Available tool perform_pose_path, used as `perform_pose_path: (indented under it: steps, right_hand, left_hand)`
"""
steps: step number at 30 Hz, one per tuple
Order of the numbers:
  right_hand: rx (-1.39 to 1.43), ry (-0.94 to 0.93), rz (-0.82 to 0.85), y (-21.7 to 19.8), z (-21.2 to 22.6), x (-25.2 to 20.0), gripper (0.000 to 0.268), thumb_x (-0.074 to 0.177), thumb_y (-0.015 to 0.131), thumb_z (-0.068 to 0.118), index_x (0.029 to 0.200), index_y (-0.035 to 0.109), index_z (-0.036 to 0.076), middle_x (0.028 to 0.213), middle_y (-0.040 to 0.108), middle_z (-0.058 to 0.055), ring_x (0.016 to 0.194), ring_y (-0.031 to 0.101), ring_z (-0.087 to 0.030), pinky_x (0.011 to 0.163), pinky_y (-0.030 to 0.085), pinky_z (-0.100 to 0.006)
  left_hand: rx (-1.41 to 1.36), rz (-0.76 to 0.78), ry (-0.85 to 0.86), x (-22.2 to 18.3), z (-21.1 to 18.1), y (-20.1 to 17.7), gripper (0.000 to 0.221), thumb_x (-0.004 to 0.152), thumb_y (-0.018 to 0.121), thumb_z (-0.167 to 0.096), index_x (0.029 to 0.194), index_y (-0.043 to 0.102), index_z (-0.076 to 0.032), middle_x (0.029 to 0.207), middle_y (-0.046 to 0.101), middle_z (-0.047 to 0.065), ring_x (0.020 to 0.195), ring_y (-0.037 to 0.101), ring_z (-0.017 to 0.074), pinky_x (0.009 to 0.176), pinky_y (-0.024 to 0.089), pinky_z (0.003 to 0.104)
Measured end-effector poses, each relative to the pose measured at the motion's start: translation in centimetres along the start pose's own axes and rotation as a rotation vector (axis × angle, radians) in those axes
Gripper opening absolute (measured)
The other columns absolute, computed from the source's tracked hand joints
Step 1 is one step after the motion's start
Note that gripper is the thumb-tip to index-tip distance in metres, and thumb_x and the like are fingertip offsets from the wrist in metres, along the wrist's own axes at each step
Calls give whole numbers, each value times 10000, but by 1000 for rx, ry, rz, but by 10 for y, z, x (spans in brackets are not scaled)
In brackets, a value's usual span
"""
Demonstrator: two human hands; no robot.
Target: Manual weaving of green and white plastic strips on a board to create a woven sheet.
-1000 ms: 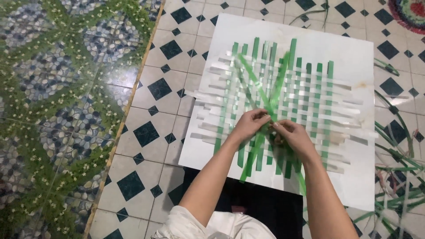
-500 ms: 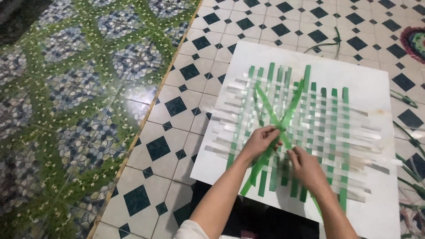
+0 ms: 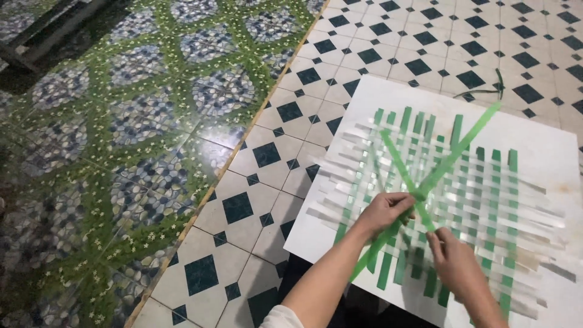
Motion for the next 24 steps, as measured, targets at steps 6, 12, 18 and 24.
perform_pose_path:
  steps: [6, 12, 18, 24]
  right_hand:
    - [-109, -54, -23, 19, -31, 29, 339, 1039, 415, 376, 994, 602, 98, 827, 735, -154, 742, 671, -279, 694, 490, -384]
    - [36, 141, -71, 2, -23, 24, 329, 1103, 405, 285, 1176, 603, 33, 997, 705, -171, 805, 662, -277, 684, 598, -376]
    - [-10, 30, -94, 11, -39, 34, 373, 1040, 408, 400, 1108, 605, 91, 907, 727, -261, 846, 681, -409, 726, 482, -455]
    - [-143, 33, -73, -6, -5, 4, 399, 988, 468, 484, 1179, 648, 184, 755, 747, -124, 651, 672, -238, 608, 502, -344]
  left_hand:
    - [-207, 97, 21, 4, 7, 3, 258, 1031, 547, -214, 1183, 561, -7, 839, 684, 153, 639, 628, 163, 642, 562, 335]
    - [-115, 33, -12, 2, 2, 1, 444, 982, 560, -378, 1274, 586, -44, 794, 639, 51, 560, 502, 69, 632, 475, 251]
    - [-108, 43, -3, 0, -6, 3, 278, 940, 641, -365, 1007, 669, -97, 724, 646, 44, 529, 497, 76, 580, 448, 233]
    - [-74, 44, -1, 2, -3, 1, 337, 975, 596, -331, 1159, 677, -61, 765, 681, 87, 540, 542, 67, 609, 504, 216]
Point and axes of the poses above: each hand's wrist, its own x-axis towards the middle knuckle, its own y-axis out of the palm, z = x × y, the point moved 1 cm from there along x, towards the middle knuckle
